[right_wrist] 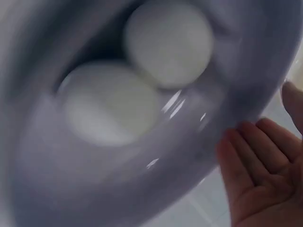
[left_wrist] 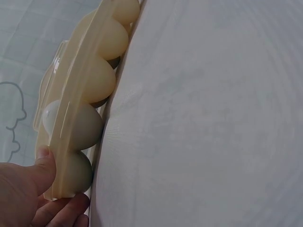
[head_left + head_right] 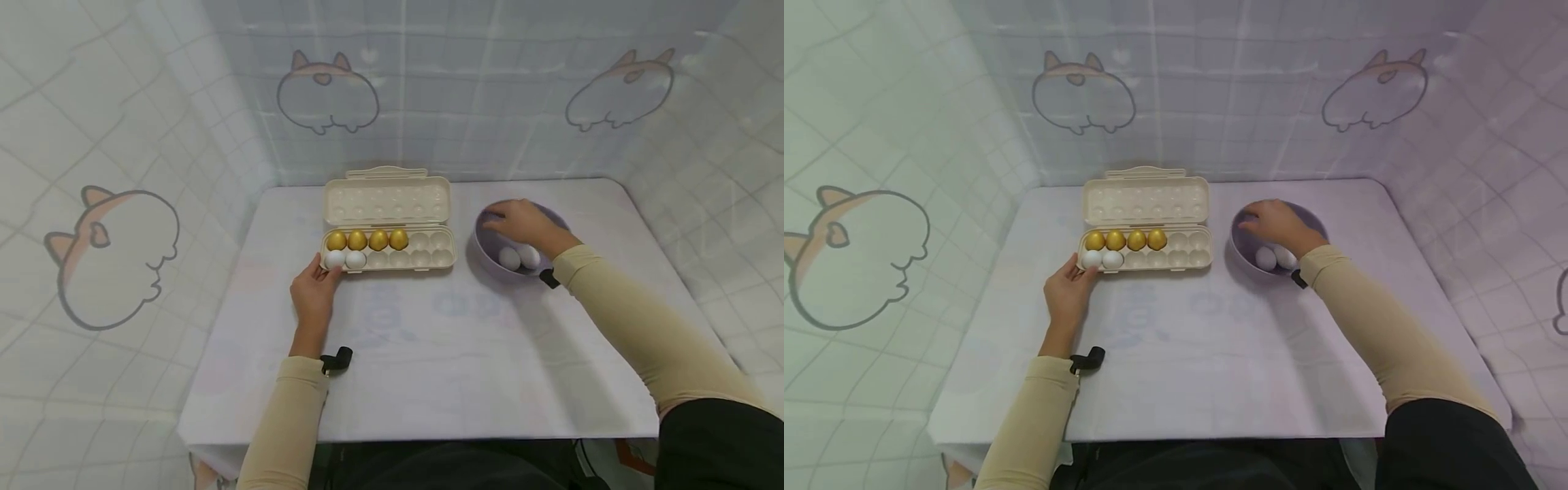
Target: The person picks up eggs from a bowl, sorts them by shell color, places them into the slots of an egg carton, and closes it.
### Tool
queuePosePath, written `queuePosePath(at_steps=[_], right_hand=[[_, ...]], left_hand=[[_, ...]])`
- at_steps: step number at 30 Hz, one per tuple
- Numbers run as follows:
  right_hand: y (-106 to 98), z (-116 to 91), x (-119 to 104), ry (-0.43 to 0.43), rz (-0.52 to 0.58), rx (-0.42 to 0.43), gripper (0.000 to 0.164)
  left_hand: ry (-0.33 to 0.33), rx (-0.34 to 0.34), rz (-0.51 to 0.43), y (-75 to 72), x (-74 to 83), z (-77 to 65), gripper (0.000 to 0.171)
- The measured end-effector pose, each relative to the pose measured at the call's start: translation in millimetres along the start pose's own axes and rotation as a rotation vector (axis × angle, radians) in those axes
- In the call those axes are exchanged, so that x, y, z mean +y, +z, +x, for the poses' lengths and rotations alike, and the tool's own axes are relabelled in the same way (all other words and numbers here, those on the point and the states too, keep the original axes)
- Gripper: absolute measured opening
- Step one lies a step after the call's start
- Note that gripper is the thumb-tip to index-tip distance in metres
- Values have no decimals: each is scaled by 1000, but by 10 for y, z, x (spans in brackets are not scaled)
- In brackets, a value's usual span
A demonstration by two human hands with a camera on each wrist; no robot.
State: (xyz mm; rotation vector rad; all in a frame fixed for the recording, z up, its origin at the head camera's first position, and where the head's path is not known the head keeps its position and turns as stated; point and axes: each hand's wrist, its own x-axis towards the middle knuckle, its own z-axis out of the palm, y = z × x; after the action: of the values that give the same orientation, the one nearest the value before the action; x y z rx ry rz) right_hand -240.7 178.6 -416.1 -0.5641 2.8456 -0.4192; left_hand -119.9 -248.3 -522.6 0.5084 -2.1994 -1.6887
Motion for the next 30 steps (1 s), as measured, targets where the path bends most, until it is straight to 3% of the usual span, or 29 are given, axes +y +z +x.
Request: queuePosePath(at_steps=[10,17,24,30], right_hand=[[-20,-243,319,-29,-42,-161,48],[-44,-312,372,-39,-28,-200,44],[-61,-357,451,-59,-84,-289,36],[-68,-390,484,-26,-122,-324,36]], left_hand=[[-42,-7,-20,-13,10,-11,67],[-37,-4,10,-2,9,7,67],[-26,-13,6,20,2,20,67],[-9,-5,13,27,-33,49,66]])
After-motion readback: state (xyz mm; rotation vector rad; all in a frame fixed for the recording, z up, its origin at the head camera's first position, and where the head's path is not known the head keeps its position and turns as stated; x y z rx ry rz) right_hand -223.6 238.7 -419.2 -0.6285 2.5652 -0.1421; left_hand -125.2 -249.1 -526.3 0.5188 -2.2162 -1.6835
